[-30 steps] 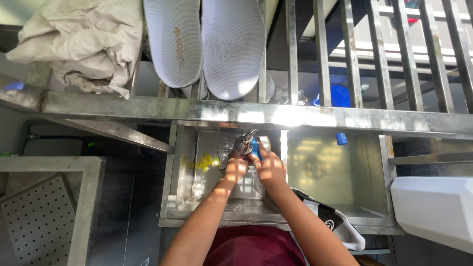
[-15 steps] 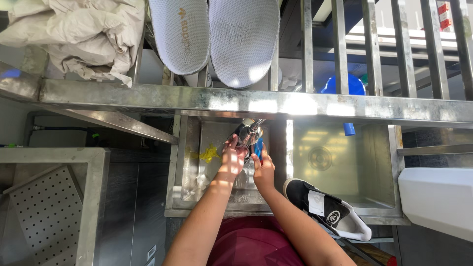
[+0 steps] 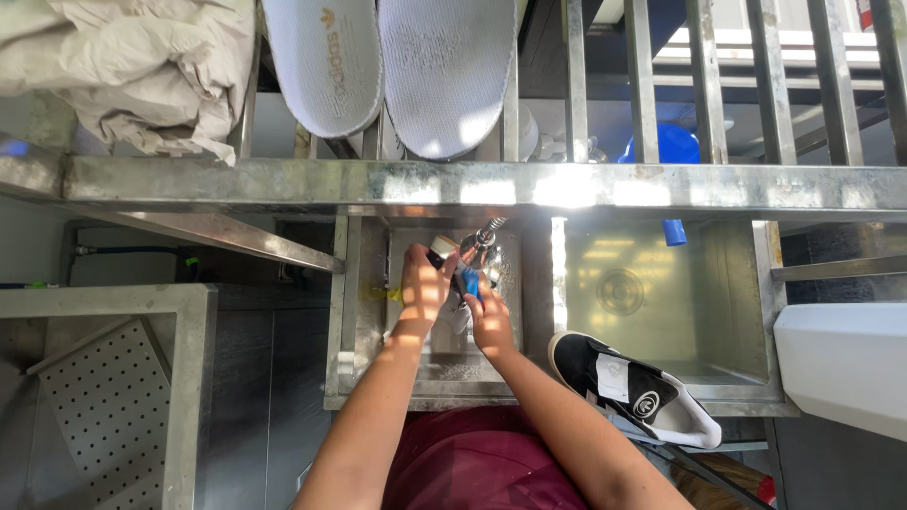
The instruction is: The person washes a pair of black and white sneakers in a stainless steel sink. They rinse the shoes under running water, scrub them with a brush, and then place them on a metal drying rack.
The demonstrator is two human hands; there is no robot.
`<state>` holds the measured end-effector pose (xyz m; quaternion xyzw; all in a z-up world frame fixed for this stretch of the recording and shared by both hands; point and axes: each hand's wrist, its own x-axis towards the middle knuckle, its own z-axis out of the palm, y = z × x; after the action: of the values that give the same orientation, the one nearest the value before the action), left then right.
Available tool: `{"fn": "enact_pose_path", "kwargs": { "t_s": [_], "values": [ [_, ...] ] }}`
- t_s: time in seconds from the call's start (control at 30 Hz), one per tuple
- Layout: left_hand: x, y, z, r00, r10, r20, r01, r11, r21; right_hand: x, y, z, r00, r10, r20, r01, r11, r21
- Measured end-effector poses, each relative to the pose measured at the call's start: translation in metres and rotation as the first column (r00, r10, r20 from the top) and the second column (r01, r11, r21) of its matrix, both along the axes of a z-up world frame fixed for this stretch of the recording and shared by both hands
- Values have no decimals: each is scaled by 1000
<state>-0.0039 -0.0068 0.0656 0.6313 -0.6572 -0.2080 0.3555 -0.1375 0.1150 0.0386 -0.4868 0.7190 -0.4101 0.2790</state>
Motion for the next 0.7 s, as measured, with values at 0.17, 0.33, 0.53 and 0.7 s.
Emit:
{"fn": "enact_pose_path", "kwargs": {
  "t_s": [0.17, 0.33, 0.53, 0.7],
  "values": [
    [0, -3, 62, 965, -215, 152, 166, 945, 280, -16, -3, -18, 998, -59, 27, 56, 993, 100],
    [-8, 2, 56, 987, -128, 94, 80, 912, 402, 3, 2, 15, 963, -139, 231, 76, 962, 262],
    [-9, 6, 27, 892, 287, -349, -62, 843, 535, 1, -9, 71, 999, -35, 26, 26, 956, 291],
    [-10, 25, 17, 919, 369, -138, -221, 772, 595, -26, -18, 91, 994, 22, -105, 26, 900, 435]
  ]
}}
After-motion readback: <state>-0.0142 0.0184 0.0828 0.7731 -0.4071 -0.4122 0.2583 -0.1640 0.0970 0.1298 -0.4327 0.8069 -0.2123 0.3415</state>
